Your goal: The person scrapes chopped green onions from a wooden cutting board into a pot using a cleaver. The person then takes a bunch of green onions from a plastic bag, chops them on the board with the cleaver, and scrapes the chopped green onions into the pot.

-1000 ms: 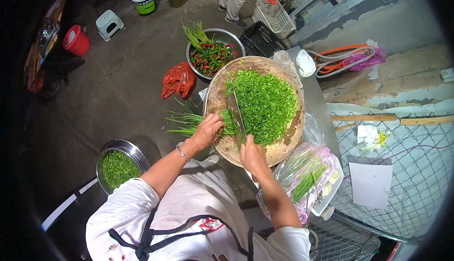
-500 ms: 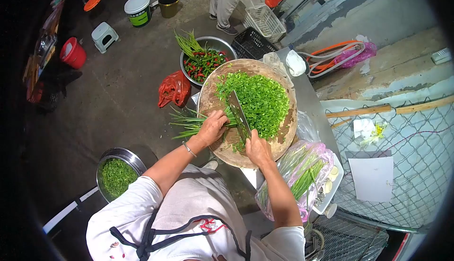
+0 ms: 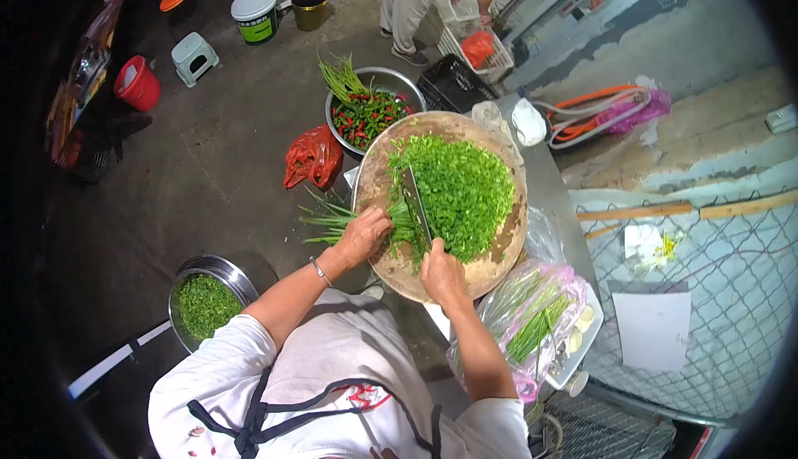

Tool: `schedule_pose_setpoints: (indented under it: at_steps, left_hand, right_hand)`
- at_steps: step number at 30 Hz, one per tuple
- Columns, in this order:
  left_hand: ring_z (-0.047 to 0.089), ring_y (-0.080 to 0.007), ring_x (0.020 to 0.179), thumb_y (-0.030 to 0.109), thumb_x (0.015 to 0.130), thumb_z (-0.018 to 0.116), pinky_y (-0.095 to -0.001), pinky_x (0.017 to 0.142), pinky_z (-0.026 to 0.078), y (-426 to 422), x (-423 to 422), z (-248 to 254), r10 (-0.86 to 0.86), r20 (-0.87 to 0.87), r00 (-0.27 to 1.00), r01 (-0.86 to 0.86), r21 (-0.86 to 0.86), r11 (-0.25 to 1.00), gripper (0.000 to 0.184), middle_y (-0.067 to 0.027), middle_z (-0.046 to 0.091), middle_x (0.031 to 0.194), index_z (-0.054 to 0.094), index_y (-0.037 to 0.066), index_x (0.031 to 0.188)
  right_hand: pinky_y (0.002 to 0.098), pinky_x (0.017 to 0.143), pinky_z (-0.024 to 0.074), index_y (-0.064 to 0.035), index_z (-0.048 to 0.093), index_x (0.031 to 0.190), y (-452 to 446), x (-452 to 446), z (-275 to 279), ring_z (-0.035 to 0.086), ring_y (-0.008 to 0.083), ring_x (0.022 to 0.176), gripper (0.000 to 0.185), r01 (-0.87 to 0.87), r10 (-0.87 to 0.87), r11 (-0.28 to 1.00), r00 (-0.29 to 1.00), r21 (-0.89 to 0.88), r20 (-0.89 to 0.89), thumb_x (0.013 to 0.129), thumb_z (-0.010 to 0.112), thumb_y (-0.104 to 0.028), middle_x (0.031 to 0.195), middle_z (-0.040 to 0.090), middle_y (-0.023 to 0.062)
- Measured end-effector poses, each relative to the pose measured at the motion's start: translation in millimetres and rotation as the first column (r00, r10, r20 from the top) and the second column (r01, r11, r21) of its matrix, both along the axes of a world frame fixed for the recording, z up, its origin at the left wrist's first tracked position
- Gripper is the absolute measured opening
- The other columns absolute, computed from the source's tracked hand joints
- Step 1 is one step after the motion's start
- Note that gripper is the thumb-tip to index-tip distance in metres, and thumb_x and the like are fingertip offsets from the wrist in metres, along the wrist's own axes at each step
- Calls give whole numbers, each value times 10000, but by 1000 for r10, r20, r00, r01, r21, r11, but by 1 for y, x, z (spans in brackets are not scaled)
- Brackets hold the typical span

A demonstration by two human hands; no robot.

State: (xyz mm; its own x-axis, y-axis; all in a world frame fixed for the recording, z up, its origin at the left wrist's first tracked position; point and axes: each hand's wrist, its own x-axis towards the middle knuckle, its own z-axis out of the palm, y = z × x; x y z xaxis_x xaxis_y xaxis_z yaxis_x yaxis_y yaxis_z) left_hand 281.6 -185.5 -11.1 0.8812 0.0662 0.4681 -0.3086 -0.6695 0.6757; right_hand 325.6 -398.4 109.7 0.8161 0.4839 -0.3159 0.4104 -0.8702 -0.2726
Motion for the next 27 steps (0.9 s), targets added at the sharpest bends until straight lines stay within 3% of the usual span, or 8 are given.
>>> schedule_pose_setpoints:
  at_steps: [6, 9, 13, 18, 21, 22, 24, 27]
  left_hand:
    - [606, -309, 929, -15, 786, 714, -399, 827, 519, -2, -7, 8, 24, 6, 1000, -24, 3, 1000, 186, -104, 608, 952, 674, 33, 960]
    - [605, -308, 925, -16, 779, 721, -398, 831, 516, -2, -7, 5, 35, 9, 999, -35, -4, 999, 194, -99, 614, 958, 674, 39, 959]
    - [599, -311, 915, -12, 774, 728, -405, 827, 511, -3, -6, 7, 37, 15, 999, -37, -2, 999, 202, -100, 608, 945, 669, 44, 959]
    - [584, -319, 895, -30, 772, 718, -411, 806, 501, -5, -6, 7, 56, 44, 997, -54, -38, 998, 211, -105, 585, 911, 624, 49, 943]
    - [575, -335, 922, -3, 770, 733, -430, 835, 499, -5, -6, 5, 46, -15, 999, -47, -21, 999, 235, -123, 576, 944, 618, 48, 969]
    - [573, -341, 941, 11, 770, 740, -440, 848, 497, -8, -13, 14, 22, -47, 999, -23, -28, 999, 247, -132, 575, 964, 614, 48, 980]
    - [568, -354, 979, 39, 771, 755, -459, 873, 493, -1, -16, 34, 11, -84, 996, -14, -33, 999, 275, -149, 572, 1005, 606, 49, 1002]
    - [562, -367, 988, 110, 772, 746, -476, 898, 485, 2, -22, 31, -69, 45, 997, 69, 6, 998, 306, -180, 567, 1033, 585, 33, 1021]
  right_hand:
    - [611, 695, 523, 27, 447, 1148, -6, 10, 16, 654, 529, 717, 272, -32, 30, 988, 999, 152, 15, 992, 543, -173, 757, 664, 311]
    - [615, 709, 517, 17, 448, 1145, 3, -6, 47, 651, 538, 749, 266, 55, -51, 994, 997, 95, -50, 996, 543, -182, 774, 663, 319]
    - [627, 727, 509, 16, 442, 1138, 6, -3, 2, 647, 548, 770, 257, 11, -10, 997, 1000, 81, -14, 1002, 534, -182, 780, 660, 329]
    - [636, 717, 497, 11, 449, 1156, -4, -6, 31, 644, 554, 758, 275, 64, -56, 983, 997, 171, -56, 1000, 535, -199, 790, 660, 339]
    - [636, 711, 499, 12, 451, 1159, -4, -14, 23, 644, 557, 756, 279, 10, -2, 988, 999, 153, -48, 1001, 535, -202, 794, 661, 339]
    - [635, 710, 502, 12, 453, 1161, 0, -12, 1, 647, 559, 765, 282, -24, 27, 998, 999, 61, -44, 998, 541, -201, 796, 662, 343]
    - [633, 712, 507, 8, 457, 1161, -6, -4, -6, 652, 554, 761, 281, -10, 12, 996, 1000, 87, -19, 997, 547, -201, 791, 664, 340]
    - [631, 710, 511, 1, 464, 1152, -14, 1, -5, 659, 541, 763, 275, 3, 2, 994, 999, 110, -48, 998, 557, -208, 790, 667, 335]
